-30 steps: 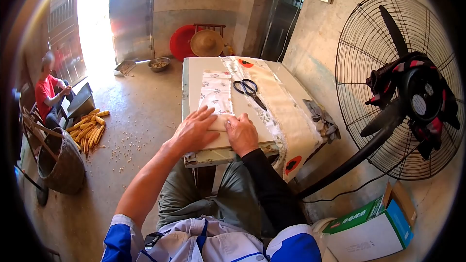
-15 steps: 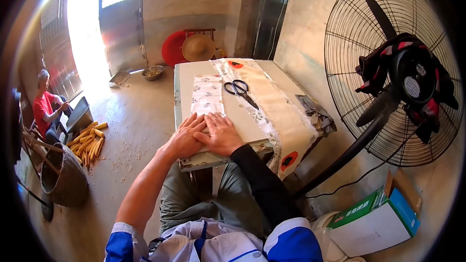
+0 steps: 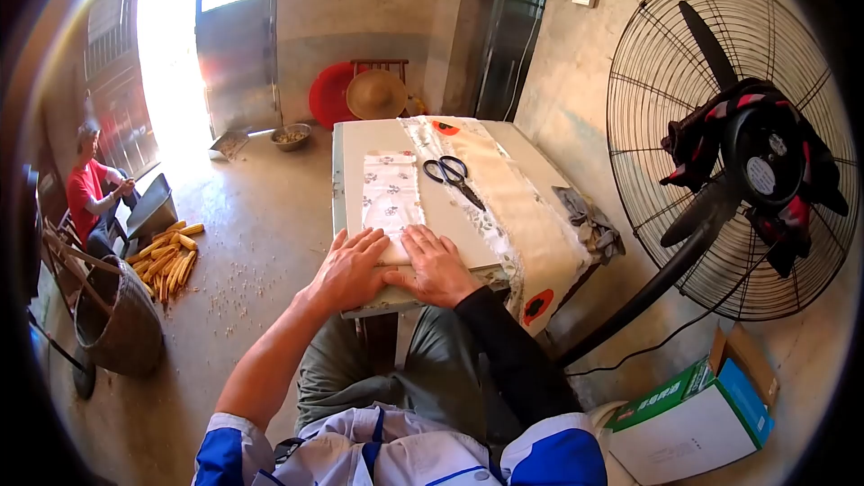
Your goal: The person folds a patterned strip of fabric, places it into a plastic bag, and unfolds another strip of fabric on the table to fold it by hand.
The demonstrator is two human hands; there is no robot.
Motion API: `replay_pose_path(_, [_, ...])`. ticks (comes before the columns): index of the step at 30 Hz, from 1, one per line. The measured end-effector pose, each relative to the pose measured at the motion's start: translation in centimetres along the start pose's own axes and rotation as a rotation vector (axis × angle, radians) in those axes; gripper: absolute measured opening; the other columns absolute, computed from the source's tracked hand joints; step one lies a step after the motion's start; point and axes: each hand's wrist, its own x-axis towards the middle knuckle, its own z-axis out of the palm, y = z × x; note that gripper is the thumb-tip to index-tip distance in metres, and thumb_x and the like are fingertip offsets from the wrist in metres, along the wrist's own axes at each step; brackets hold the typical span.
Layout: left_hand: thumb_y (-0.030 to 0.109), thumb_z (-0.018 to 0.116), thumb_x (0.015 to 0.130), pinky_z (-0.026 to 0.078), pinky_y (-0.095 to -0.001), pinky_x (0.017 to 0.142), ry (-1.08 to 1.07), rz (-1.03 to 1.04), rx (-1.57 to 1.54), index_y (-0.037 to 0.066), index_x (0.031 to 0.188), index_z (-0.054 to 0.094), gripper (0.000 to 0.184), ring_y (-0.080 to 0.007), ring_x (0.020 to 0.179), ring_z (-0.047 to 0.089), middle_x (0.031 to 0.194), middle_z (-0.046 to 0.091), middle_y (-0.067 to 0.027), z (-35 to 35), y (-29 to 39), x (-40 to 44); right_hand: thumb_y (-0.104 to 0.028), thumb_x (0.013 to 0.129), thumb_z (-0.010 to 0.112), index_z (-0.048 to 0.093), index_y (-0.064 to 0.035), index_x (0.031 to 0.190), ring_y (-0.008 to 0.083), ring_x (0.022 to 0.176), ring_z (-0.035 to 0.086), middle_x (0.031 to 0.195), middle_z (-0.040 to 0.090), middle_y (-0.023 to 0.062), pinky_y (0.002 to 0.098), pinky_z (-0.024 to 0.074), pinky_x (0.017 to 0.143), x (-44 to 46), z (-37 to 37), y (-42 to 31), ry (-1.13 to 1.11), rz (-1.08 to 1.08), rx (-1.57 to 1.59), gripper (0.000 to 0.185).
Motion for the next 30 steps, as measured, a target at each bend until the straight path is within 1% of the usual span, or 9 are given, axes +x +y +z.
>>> replay_pose_path(3, [0.042,0.07,0.097,0.026,-0.0612,0.127,0.041,0.028,0.03,0.004,0.147,0.057,0.064,-0.0355,0.15,0.047,0.158,0.054,-0.0184,0.1,0.9,-1.5,-0.07,0.1,0.057,0.051,0.0048,0.152,0.0356,0.154,0.042,0.16,0.05,0.0235,0.0498,0.0317,0.123,-1.4,-1.3,-1.1,-0.019,-0.027,-0.034,0.092])
replay_pose_path(6, [0.039,0.071,0.096,0.025,-0.0623,0.127,0.086,0.054,0.014,0.005,0.145,0.058,0.061,-0.0349,0.146,0.052,0.154,0.057,-0.0169,-0.2,1.3,-2.3,-0.056,0.1,0.066,0.053,0.0037,0.151,0.0355,0.152,0.044,0.159,0.052,0.0229,0.049,0.0333,0.122,-2.5,-1.8,-1.2,0.008,-0.081,-0.018,0.079])
replay_pose_path(9, [0.036,0.074,0.094,0.026,-0.0628,0.127,0.112,0.057,-0.034,0.005,0.142,0.059,0.059,-0.0343,0.141,0.056,0.149,0.061,-0.0157,-0.4,1.5,-2.7,-0.035,0.097,0.076,0.055,0.002,0.149,0.036,0.148,0.049,0.157,0.054,0.0211,0.0472,0.0369,0.12,-3.0,-2.8,-1.2,0.009,-0.114,0.03,0.067])
replay_pose_path(15, [0.031,0.08,0.088,0.03,-0.0626,0.125,0.13,0.066,-0.108,0.005,0.138,0.062,0.059,-0.0345,0.13,0.062,0.144,0.063,-0.0156,-0.9,1.3,-2.8,-0.013,0.092,0.077,0.059,0.0005,0.144,0.0346,0.14,0.056,0.15,0.06,0.0182,0.0456,0.0438,0.114,-3.8,-3.5,-1.7,0.114,-0.133,0.061,0.056])
replay_pose_path(18, [0.027,0.081,0.086,0.035,-0.0585,0.122,0.189,0.105,-0.151,0.004,0.135,0.065,0.056,-0.0351,0.125,0.064,0.137,0.067,-0.0171,-0.8,0.2,-2.8,-0.007,0.089,0.075,0.061,0.0,0.14,0.0351,0.134,0.06,0.144,0.063,0.017,0.0463,0.0466,0.11,-3.7,-3.7,-1.8,0.147,-0.12,0.099,0.054])
replay_pose_path(22, [0.024,0.079,0.086,0.045,-0.049,0.115,0.267,0.119,-0.235,0.002,0.126,0.069,0.047,-0.0354,0.119,0.067,0.125,0.072,-0.0169,-1.4,-0.5,-2.7,-0.004,0.087,0.074,0.063,-0.0026,0.136,0.0367,0.127,0.063,0.138,0.067,0.0156,0.0469,0.0479,0.107,-3.4,-3.3,-1.3,0.174,-0.08,0.149,0.051])
replay_pose_path(24, [0.021,0.078,0.087,0.047,-0.0475,0.111,0.308,0.105,-0.225,0.002,0.123,0.071,0.042,-0.0357,0.115,0.067,0.119,0.074,-0.0164,-1.2,-0.9,-2.7,-0.004,0.086,0.074,0.064,-0.0038,0.135,0.0373,0.123,0.064,0.134,0.069,0.0153,0.0463,0.0485,0.105,-3.1,-3.2,-1.3,0.185,-0.052,0.151,0.05])
replay_pose_path(28, [0.015,0.078,0.087,0.05,-0.0467,0.104,0.356,0.086,-0.22,0.003,0.121,0.073,0.036,-0.0367,0.109,0.069,0.111,0.077,-0.017,-0.8,-1.4,-2.2,-0.009,0.09,0.074,0.062,-0.0023,0.136,0.037,0.116,0.064,0.125,0.071,0.017,0.0461,0.049,0.103,-2.4,-3.0,-0.5,0.215,-0.05,0.144,0.048])
replay_pose_path(30, [0.016,0.078,0.089,0.052,-0.0462,0.101,0.375,0.073,-0.214,0.003,0.12,0.073,0.034,-0.0365,0.106,0.07,0.107,0.077,-0.017,-0.7,-1.5,-1.9,-0.01,0.092,0.073,0.06,-0.0016,0.138,0.0377,0.114,0.064,0.122,0.072,0.0169,0.0456,0.0493,0.103,-2.1,-2.8,-0.5,0.234,-0.022,0.169,0.049])
